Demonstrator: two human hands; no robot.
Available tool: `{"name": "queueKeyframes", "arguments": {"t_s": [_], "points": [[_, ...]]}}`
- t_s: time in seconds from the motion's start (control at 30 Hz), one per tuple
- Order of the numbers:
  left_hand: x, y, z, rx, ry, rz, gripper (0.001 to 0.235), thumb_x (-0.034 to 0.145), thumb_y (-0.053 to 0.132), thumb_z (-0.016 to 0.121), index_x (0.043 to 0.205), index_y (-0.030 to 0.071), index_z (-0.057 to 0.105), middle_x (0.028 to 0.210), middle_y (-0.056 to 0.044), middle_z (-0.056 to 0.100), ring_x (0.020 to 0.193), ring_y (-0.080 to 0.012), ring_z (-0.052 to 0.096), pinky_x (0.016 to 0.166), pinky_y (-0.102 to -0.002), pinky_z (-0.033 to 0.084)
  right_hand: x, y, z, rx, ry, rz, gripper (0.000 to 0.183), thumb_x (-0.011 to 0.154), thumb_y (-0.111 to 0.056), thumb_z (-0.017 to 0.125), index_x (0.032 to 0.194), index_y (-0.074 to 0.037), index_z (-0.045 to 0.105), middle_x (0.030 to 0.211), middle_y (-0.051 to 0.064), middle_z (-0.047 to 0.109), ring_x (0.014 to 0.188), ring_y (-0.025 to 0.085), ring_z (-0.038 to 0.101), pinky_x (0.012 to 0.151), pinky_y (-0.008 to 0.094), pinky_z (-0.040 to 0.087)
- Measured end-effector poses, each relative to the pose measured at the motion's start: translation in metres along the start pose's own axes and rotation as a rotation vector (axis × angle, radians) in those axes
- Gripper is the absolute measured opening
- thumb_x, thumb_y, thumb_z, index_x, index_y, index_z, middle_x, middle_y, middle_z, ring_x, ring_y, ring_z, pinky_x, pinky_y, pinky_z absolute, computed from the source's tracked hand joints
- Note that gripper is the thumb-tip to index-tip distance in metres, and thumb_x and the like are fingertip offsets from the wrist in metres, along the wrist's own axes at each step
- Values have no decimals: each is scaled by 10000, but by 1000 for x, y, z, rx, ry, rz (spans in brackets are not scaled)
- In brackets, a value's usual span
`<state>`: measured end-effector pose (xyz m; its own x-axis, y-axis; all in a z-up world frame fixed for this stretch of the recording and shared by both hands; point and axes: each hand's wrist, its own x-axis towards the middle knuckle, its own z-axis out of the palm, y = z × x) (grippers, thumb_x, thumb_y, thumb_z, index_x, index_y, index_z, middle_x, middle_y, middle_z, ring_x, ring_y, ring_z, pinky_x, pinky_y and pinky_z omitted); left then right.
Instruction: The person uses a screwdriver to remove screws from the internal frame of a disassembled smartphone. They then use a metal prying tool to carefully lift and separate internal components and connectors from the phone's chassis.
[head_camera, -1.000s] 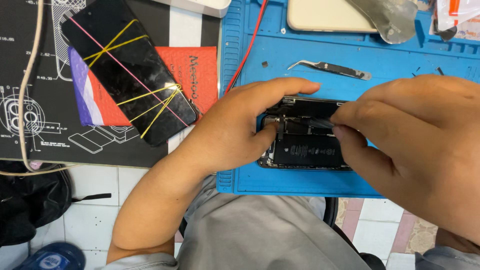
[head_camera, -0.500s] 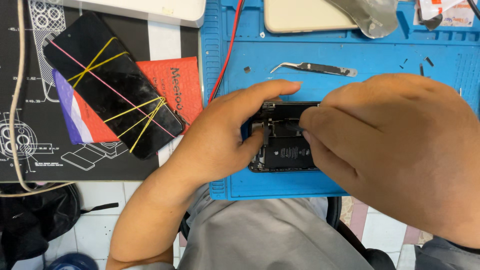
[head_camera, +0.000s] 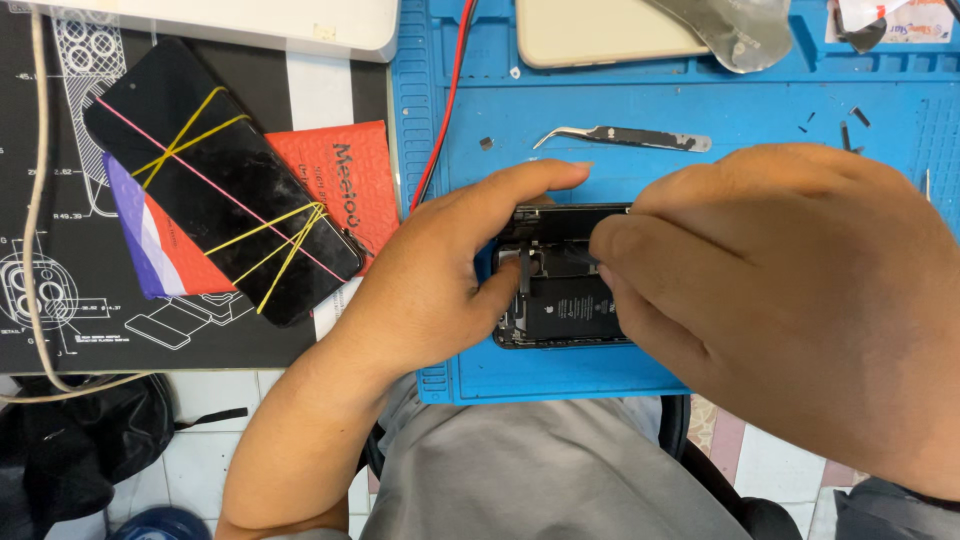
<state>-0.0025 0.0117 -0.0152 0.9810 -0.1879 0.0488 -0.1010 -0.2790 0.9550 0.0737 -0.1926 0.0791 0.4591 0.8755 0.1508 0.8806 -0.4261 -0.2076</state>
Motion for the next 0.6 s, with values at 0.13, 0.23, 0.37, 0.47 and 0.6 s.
{"name": "queueKeyframes", "arguments": {"t_s": [0.13, 0.23, 0.37, 0.47, 0.6], "points": [[1, -1, -1, -20, -8, 22, 719, 831, -130, 636, 1488, 134, 511, 1385, -105, 674, 1311, -279, 665, 1116, -384, 530, 0, -1, 1, 20, 6, 12, 161, 755, -134, 783, 911, -112, 745, 878, 0, 713, 821, 219, 686, 629, 375, 502], [1, -2, -2, -34, -15, 22, 723, 826, -133, 638, 1488, 126, 508, 1389, -110, 670, 1313, -280, 665, 1119, -384, 529, 0, -1, 1, -11, 8, -12, 181, 772, -143, 788, 946, -103, 757, 880, 5, 710, 823, 220, 686, 624, 376, 498], [1, -2, -2, -48, -22, 23, 729, 828, -139, 629, 1497, 123, 500, 1407, -112, 664, 1331, -281, 660, 1130, -383, 527, 1, -2, 1, -15, -6, 2, 183, 778, -146, 793, 950, -99, 752, 887, 7, 706, 832, 221, 686, 645, 378, 507], [1, -2, -3, -41, -29, 1, 733, 828, -139, 630, 1501, 125, 502, 1392, -108, 669, 1332, -280, 662, 1129, -380, 528, 2, -2, 1, 1, 18, -27, 213, 755, -135, 789, 958, -90, 743, 897, 15, 694, 840, 230, 684, 654, 379, 508], [0, -3, -3, -46, -30, 29, 735, 828, -142, 627, 1502, 119, 495, 1445, -107, 647, 1360, -283, 646, 1148, -382, 518, 3, -3, 1, -36, 27, -99, 254, 723, -112, 766, 970, -62, 736, 869, 22, 663, 818, 220, 674, 659, 377, 519]]}}
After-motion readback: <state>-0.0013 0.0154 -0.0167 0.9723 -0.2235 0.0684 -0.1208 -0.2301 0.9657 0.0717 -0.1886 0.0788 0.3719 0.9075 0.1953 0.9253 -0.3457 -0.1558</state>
